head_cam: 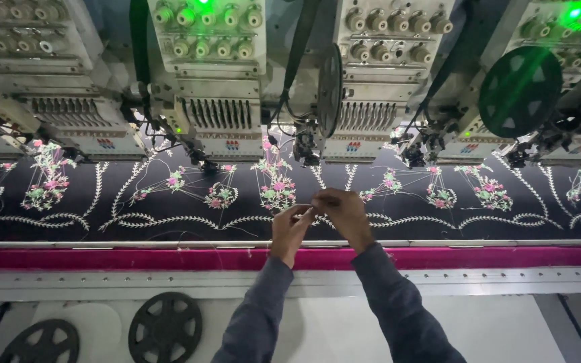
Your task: The person threads a black bobbin onto an industrial embroidery machine and then guides the thread through the needle area. They repeat this process for a second bobbin, ensuring the thread is properly seated in the machine's mechanism.
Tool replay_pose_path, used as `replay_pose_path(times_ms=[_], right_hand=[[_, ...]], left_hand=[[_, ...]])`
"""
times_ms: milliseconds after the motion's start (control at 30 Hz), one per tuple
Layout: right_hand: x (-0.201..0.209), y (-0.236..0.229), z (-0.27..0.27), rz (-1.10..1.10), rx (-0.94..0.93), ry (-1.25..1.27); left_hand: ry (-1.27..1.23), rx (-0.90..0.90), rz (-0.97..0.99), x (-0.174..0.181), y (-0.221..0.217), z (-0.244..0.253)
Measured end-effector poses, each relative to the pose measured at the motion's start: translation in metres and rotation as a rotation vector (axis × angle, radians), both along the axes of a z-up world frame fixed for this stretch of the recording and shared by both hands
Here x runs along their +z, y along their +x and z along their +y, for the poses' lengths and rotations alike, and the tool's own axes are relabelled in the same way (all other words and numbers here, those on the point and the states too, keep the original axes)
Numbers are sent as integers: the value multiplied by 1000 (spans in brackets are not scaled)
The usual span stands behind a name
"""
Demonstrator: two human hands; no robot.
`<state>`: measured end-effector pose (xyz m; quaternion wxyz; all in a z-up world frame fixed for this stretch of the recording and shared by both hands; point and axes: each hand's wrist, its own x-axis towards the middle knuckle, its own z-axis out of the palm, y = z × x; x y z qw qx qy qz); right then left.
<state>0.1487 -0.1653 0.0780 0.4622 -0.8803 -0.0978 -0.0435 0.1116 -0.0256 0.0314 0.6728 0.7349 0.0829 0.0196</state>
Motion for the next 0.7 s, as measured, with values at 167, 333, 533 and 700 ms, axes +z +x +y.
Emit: replay_pose_path(times_ms=[167, 333, 533, 700], right_hand=[[1, -3, 6, 9, -11, 73], [6, -2, 9, 45, -40, 136], [-10, 2, 4, 44, 17, 166], [-12, 0, 4, 170, 7, 288]], left_hand=[[-8, 81, 37, 6, -11, -2], [-158, 162, 51, -2, -16, -3], [-77, 167, 48, -10, -9, 4], [-76, 24, -179, -9, 11, 14]])
